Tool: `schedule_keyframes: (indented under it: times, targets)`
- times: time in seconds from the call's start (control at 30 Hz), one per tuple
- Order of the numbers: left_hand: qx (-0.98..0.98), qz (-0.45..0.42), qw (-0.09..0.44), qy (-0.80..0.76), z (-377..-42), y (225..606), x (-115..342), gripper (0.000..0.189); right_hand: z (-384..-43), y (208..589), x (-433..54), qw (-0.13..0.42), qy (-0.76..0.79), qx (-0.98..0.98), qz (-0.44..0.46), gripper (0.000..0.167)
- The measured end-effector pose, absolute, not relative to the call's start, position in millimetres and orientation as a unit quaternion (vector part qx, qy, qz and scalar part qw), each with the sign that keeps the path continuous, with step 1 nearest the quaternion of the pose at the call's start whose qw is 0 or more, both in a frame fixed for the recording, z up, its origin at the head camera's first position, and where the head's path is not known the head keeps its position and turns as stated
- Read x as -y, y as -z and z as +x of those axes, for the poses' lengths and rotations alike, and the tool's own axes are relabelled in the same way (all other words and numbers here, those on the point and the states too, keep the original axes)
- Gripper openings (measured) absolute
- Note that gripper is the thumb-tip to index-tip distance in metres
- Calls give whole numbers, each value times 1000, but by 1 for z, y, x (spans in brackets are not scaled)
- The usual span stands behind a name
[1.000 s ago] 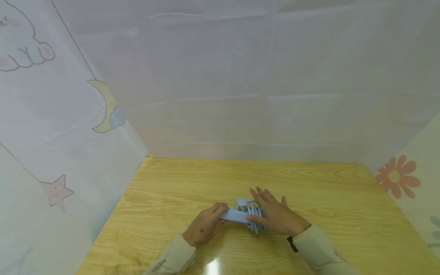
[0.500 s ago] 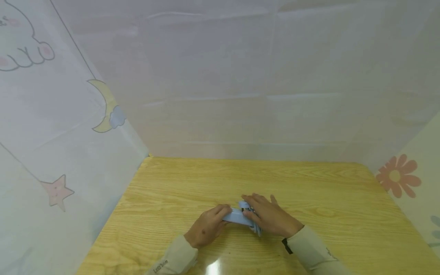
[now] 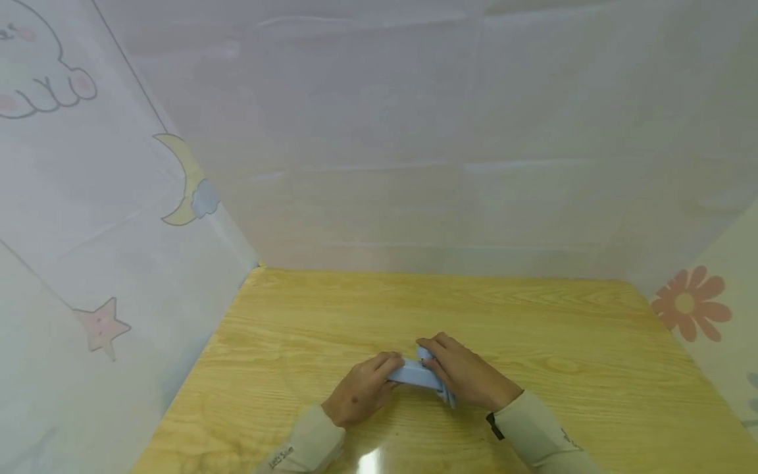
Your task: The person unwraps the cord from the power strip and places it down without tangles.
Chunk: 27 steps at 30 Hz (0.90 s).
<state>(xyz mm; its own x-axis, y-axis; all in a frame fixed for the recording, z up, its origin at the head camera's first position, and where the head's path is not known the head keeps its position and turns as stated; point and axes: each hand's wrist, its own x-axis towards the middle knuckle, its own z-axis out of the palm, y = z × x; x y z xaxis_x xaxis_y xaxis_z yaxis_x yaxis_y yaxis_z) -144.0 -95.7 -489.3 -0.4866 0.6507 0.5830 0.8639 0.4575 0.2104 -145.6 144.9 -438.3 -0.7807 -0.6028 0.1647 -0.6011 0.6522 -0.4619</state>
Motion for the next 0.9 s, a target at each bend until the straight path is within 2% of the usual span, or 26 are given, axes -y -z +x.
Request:
schedule_keyframes:
  times: [0.43, 0.7, 0.9]
  targets:
    - [824, -456, 220, 256, -144, 488, 97, 48, -142, 440, -140, -29, 253, -914, -316, 37]
    - [822, -454, 221, 263, -143, 489, 97, 48, -147, 435, -143, -37, 312, -923, -223, 40]
    - [825, -451, 219, 260, -142, 489, 98, 48, -148, 434, -145, -33, 312, -923, -222, 43]
